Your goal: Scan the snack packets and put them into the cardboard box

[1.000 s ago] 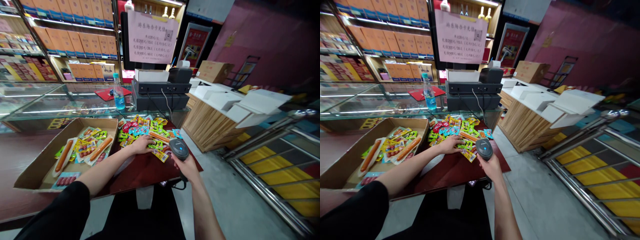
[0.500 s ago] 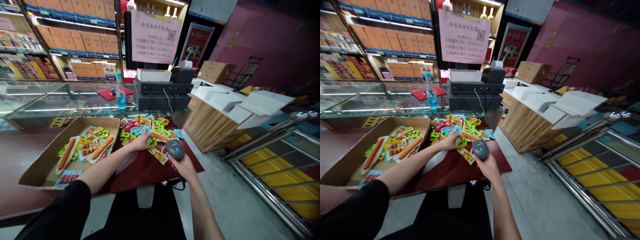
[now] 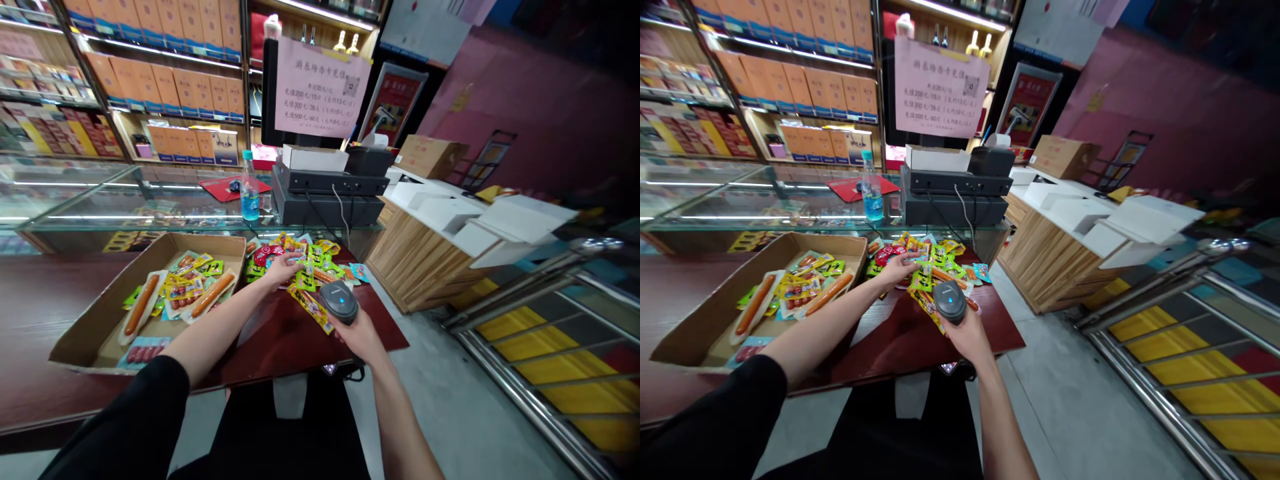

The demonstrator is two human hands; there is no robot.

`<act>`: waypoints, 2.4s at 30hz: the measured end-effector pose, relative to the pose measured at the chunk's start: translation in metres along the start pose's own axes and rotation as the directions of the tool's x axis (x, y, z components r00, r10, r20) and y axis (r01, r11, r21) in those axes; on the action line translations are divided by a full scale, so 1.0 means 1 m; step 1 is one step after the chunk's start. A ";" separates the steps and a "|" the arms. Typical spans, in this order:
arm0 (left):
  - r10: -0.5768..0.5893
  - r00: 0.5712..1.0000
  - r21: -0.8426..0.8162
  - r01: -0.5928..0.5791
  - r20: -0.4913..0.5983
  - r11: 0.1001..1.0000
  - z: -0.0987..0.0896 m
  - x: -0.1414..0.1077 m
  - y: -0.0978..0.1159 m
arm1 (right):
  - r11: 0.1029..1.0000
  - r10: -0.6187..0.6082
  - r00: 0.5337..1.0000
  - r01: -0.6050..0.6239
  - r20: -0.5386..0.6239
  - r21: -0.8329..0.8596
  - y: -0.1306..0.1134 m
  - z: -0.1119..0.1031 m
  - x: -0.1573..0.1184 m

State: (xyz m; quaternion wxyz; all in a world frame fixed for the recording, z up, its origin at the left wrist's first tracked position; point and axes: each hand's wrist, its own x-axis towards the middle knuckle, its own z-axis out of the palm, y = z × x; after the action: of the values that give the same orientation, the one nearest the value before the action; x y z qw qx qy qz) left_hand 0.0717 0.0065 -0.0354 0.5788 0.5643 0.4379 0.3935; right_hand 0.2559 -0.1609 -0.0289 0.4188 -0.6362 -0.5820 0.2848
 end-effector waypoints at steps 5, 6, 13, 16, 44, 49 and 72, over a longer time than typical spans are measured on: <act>-0.043 0.999 -0.008 0.043 0.004 0.999 -0.002 0.001 0.000 | 1.000 0.016 0.998 -0.016 0.054 -0.001 -0.007 0.010 0.001; -0.010 1.000 0.051 0.009 0.011 0.999 -0.002 0.002 -0.003 | 1.000 0.022 0.997 -0.022 0.069 -0.004 -0.007 0.011 0.001; 0.068 0.979 0.332 -0.129 0.190 0.935 -0.004 0.007 -0.011 | 0.999 0.036 0.995 -0.033 0.094 -0.030 -0.006 0.016 0.001; 0.107 0.956 0.301 -0.190 0.272 0.935 -0.007 0.007 -0.010 | 0.997 0.046 0.995 -0.040 0.093 -0.065 -0.002 0.017 0.002; 0.092 0.985 0.264 -0.129 0.149 0.956 -0.017 -0.012 0.030 | 0.992 -0.060 0.998 0.060 0.011 -0.107 -0.014 -0.001 -0.004; 0.205 0.976 0.370 -0.219 0.076 0.903 -0.090 -0.052 0.076 | 0.993 -0.087 0.996 0.088 0.014 -0.084 -0.015 -0.002 0.001; 0.243 0.817 0.690 -0.573 0.522 0.442 -0.001 -0.036 0.029 | 0.998 0.028 0.998 -0.031 -0.057 -0.055 0.010 -0.030 -0.014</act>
State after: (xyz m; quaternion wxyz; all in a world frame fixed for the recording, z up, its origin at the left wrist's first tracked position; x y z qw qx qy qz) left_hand 0.0607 -0.0264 -0.0043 0.1972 0.9163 0.3071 0.1647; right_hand 0.2842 -0.1806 -0.0243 0.4130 -0.6640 -0.5680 0.2566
